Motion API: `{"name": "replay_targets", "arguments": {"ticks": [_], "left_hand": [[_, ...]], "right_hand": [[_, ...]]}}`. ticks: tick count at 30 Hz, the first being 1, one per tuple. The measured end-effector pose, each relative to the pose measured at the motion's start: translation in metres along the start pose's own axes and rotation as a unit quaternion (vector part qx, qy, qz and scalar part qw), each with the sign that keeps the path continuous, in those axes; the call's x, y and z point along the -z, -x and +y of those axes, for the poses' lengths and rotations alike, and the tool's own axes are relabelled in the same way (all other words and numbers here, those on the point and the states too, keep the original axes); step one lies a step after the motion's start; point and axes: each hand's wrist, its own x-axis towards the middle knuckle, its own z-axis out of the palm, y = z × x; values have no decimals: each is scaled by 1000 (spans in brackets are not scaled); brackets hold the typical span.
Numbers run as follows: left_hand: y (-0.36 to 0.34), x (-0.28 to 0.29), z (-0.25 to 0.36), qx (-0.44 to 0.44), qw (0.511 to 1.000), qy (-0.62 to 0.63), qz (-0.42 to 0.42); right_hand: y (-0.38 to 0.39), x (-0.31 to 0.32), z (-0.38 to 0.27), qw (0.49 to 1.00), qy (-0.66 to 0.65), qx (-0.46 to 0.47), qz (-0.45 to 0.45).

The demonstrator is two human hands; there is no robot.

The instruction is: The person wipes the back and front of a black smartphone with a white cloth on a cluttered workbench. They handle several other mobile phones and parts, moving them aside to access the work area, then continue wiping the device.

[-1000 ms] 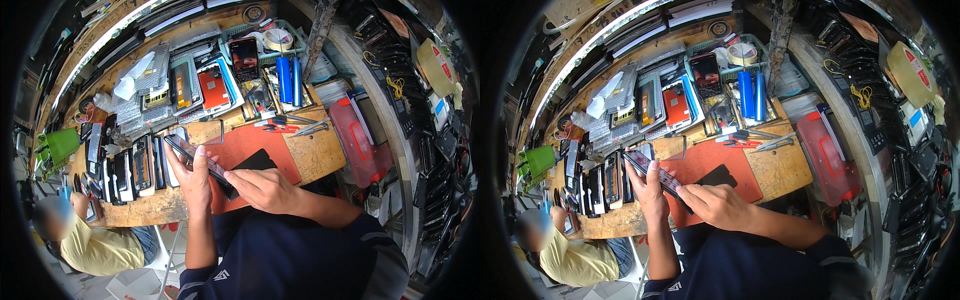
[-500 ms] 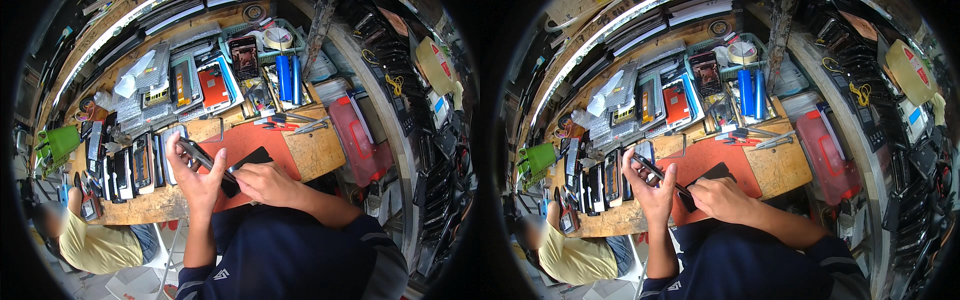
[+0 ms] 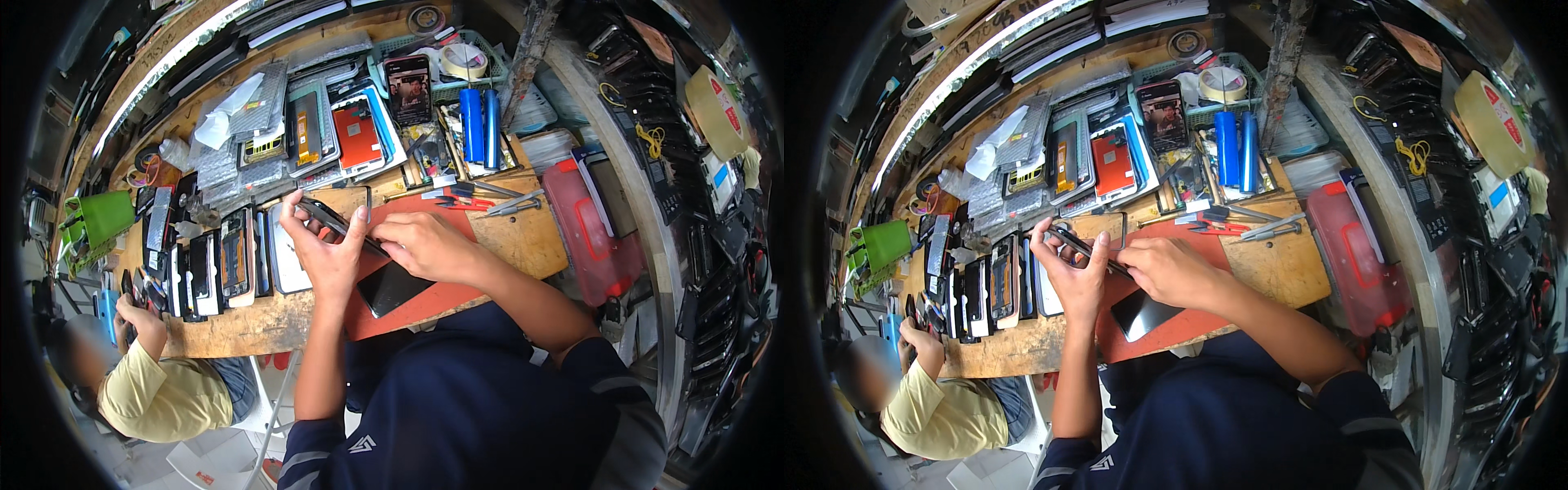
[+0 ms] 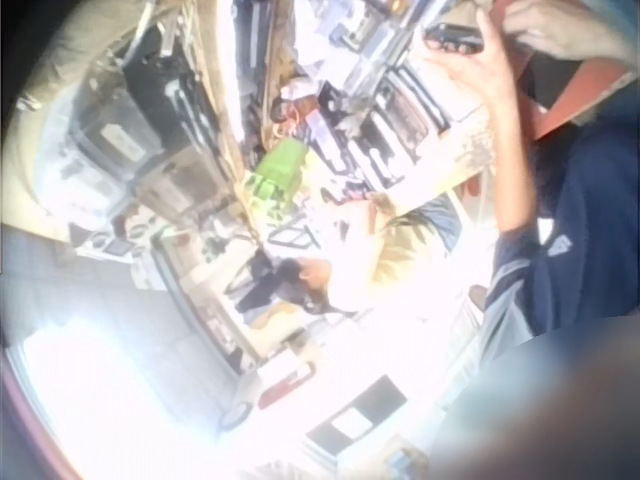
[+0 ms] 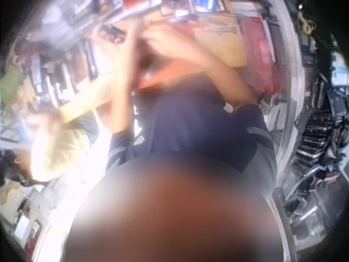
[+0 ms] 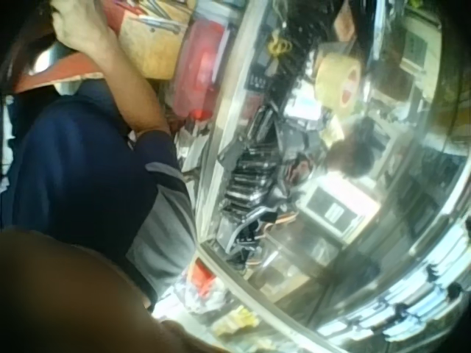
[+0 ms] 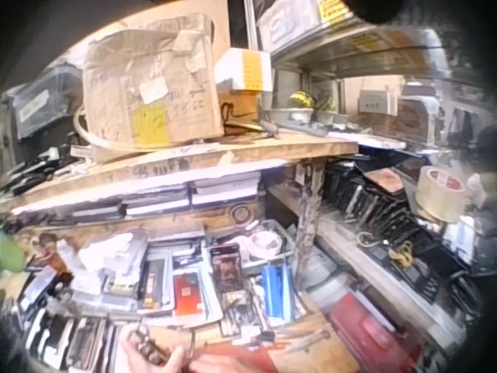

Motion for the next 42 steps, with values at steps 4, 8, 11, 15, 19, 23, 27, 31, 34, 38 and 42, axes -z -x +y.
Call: {"name": "replay_targets", "arguments": {"ticks": [4, 8, 11, 15, 19, 23, 27, 31, 34, 38, 42], "left_hand": [[4, 0, -7, 9, 999, -20, 25], [1, 4, -10, 0, 999, -13, 30], [2, 6, -11, 0, 999, 29, 28], [4, 9, -12, -13, 999, 40, 19], [6, 15, -9, -30, 998, 26, -43], [5, 18, -11, -16, 997, 34, -70], [0, 29, -19, 33, 993, 78, -79], [-3, 36, -23, 53, 986, 129, -96], [-3, 34, -20, 53, 987, 108, -107], [-5, 34, -16, 55, 986, 105, -119], [-6, 34, -14, 56, 984, 114, -127]], "right_hand": [[0, 3, 2, 1000, 15, -13, -21], [-6, 6, 0, 997, 72, -9, -31], [-15, 8, 0, 996, 92, 6, -16], [-33, 12, 0, 995, 87, 50, 9], [-52, 16, -7, 994, 45, 94, 24], [-59, 12, -11, 994, 65, 87, 4], [-41, 11, -4, 997, 21, 62, -30], [-17, 13, 3, 997, 3, -3, -83], [-12, 15, 5, 993, 23, -30, -108], [-16, 16, 2, 992, 27, -40, -118], [-22, 17, 0, 992, 19, -40, -121]]}}
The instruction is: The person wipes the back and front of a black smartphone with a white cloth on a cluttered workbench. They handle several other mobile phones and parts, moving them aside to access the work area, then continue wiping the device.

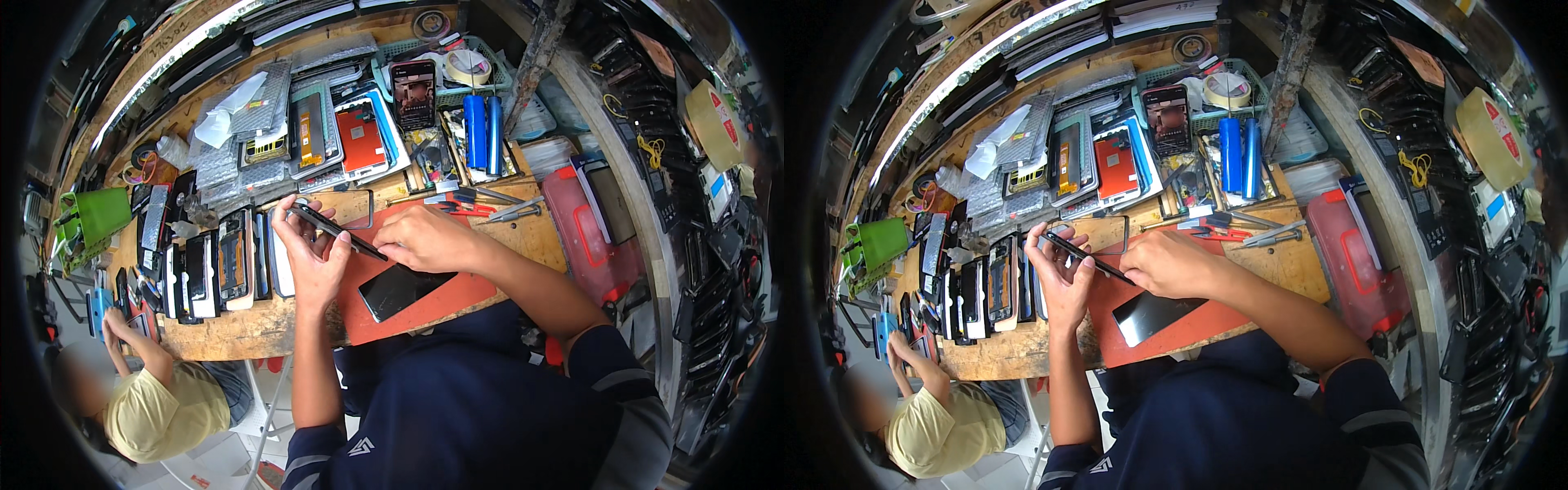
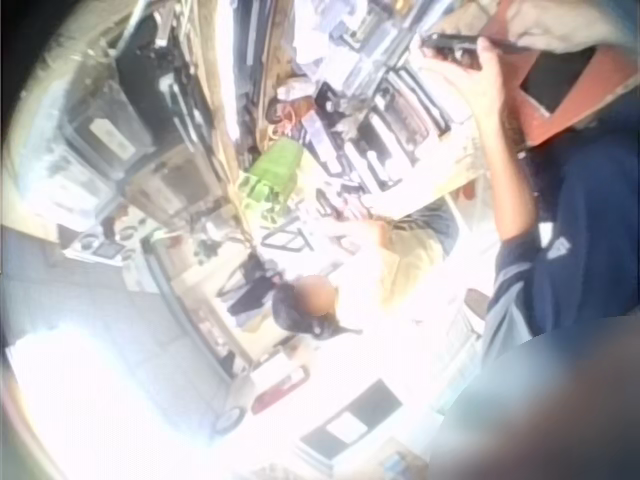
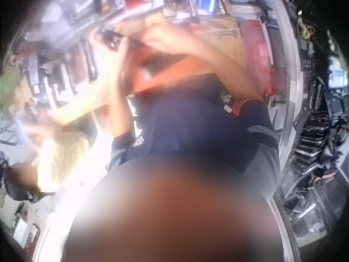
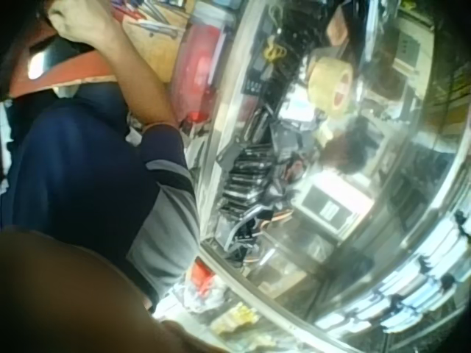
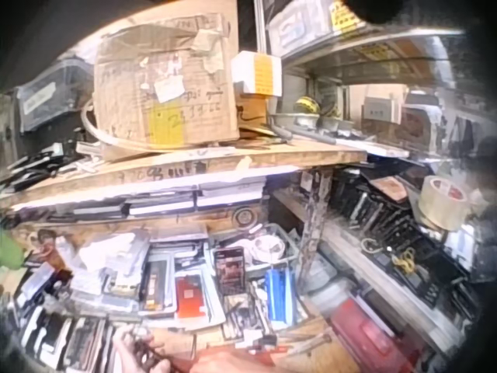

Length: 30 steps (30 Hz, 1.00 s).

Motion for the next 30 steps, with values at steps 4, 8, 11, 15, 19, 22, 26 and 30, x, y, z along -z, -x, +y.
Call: {"name": "replay_targets", "arguments": {"ticks": [4, 8, 11, 15, 19, 22, 26, 30], "left_hand": [[0, -1, 0, 3, 1000, 0, -5], [-2, 1, 2, -6, 1000, -7, -29], [-2, 0, 4, -19, 999, -16, -34], [-1, -7, 3, -33, 998, -39, -21], [-5, -12, 3, -30, 999, -41, 1], [-5, -13, 3, -31, 999, -43, 11], [-2, -12, 2, -39, 998, -35, 19], [-4, -4, 0, -42, 998, 25, 25]], "right_hand": [[-7, 2, -4, 998, 9, 44, 36], [-17, 3, -11, 996, 35, 49, 65], [-31, 5, -14, 991, 15, 67, 115], [-54, 8, -18, 984, -11, 86, 154], [-76, 12, -24, 985, -32, 79, 150], [-83, 16, -29, 986, -25, 84, 139], [-85, 21, -35, 988, -36, 86, 119], [-68, 25, -31, 987, -45, 87, 125]]}}
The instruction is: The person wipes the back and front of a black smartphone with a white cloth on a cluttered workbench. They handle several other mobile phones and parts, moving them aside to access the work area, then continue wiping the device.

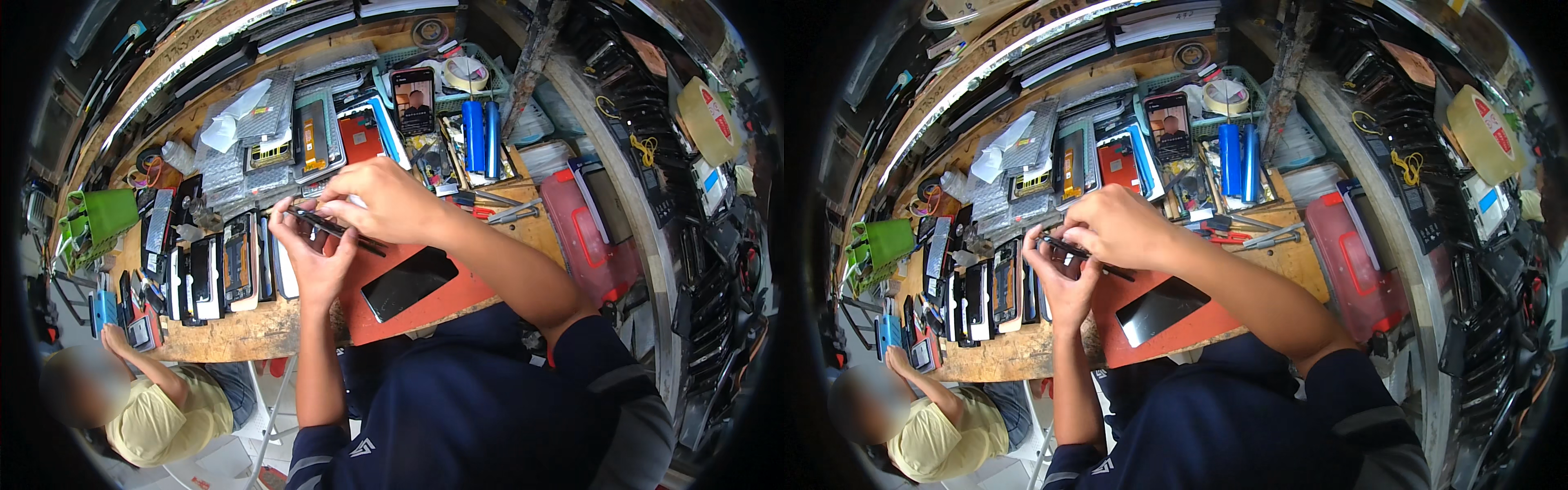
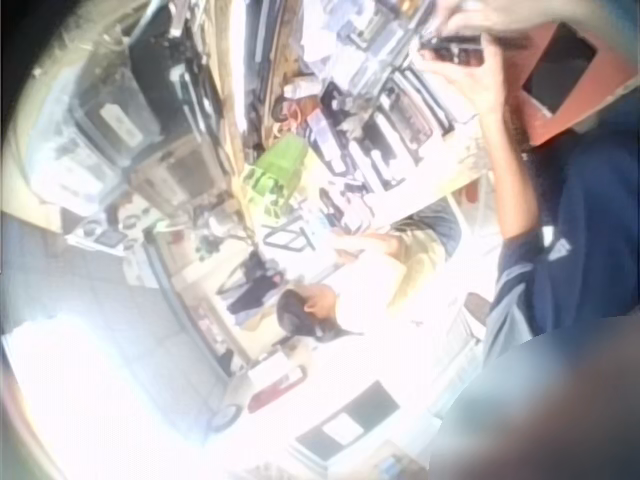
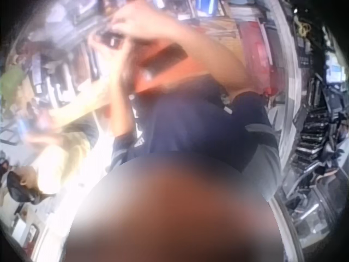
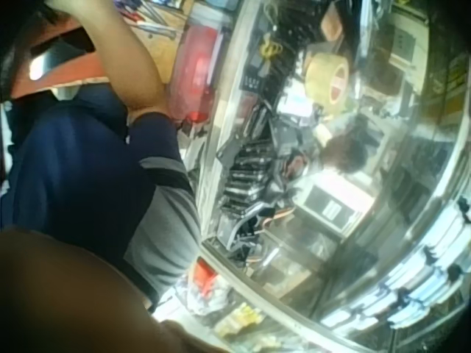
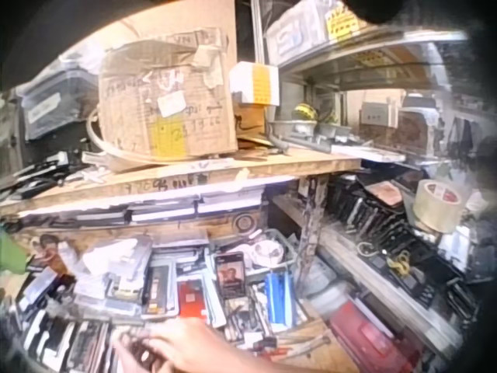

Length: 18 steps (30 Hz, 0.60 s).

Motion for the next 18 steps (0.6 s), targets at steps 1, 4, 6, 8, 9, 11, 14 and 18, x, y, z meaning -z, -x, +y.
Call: {"name": "replay_targets", "arguments": {"ticks": [1, 4, 6, 8, 9, 11, 14, 18], "left_hand": [[-3, 3, 0, 3, 999, 42, 5], [-5, 12, 4, -2, 980, 186, -66], [-4, 11, 7, 0, 968, 233, -95], [2, 4, 8, 17, 960, 260, -105], [4, 0, 9, 25, 958, 267, -102], [8, -8, 10, 36, 955, 278, -96], [13, -15, 12, 77, 948, 291, -101], [24, -18, 12, 112, 939, 311, -95]], "right_hand": [[8, 3, 1, 1000, -15, -20, 5], [38, -1, 2, 992, -107, -68, 11], [60, -2, 1, 972, -145, -180, -42], [71, -8, 1, 956, -213, -197, -33], [76, -7, 0, 967, -196, -162, -26], [87, -3, -1, 980, -132, -148, -34], [97, 0, -6, 990, -89, -107, -7], [107, -3, -14, 994, -54, -89, 20]]}}
